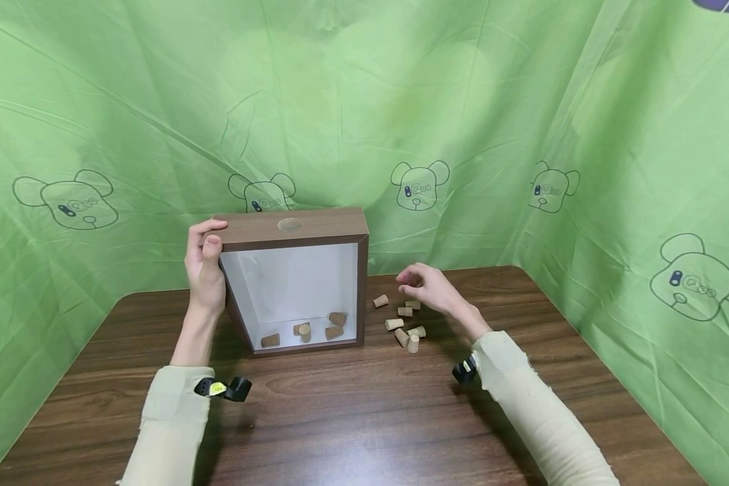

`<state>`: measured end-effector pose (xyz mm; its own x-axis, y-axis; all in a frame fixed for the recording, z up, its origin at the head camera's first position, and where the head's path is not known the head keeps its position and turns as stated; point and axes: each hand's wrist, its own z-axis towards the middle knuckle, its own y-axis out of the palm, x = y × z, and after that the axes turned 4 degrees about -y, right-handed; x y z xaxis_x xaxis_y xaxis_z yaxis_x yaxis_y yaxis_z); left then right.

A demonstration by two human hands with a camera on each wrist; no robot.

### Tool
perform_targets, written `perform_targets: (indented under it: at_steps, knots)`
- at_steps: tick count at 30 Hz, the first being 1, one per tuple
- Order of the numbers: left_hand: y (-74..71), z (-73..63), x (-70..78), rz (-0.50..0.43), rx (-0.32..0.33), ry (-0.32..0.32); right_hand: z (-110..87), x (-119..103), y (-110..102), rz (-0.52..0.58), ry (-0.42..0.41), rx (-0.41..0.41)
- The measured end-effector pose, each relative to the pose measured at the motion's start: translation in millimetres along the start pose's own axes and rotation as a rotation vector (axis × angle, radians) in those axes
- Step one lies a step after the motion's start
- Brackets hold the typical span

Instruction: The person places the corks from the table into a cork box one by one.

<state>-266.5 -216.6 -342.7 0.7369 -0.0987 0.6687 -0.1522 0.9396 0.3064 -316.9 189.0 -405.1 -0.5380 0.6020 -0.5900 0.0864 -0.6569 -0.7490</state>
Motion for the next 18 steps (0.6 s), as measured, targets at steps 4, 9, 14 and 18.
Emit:
perform_targets:
  at_steps: [4,9,14,18]
  knots:
    - [-0.2,-0.3,0.2,0.0,0.001,-0.004,-1.5,8.3,3.2,-0.002,0.025,-0.032]
    - [-0.2,-0.4,0.7,0.006,0.003,-0.008,-3.8,19.2,5.7,-0.036,0.044,-0.072]
    - [0.2,-0.4,1.4,0.007,0.0,-0.014,-6.1,28.2,7.2,-0.055,0.049,-0.103]
    - [0.7,-0.3,1.8,0.009,-0.001,-0.017,-8.4,33.2,7.5,-0.065,0.056,-0.115]
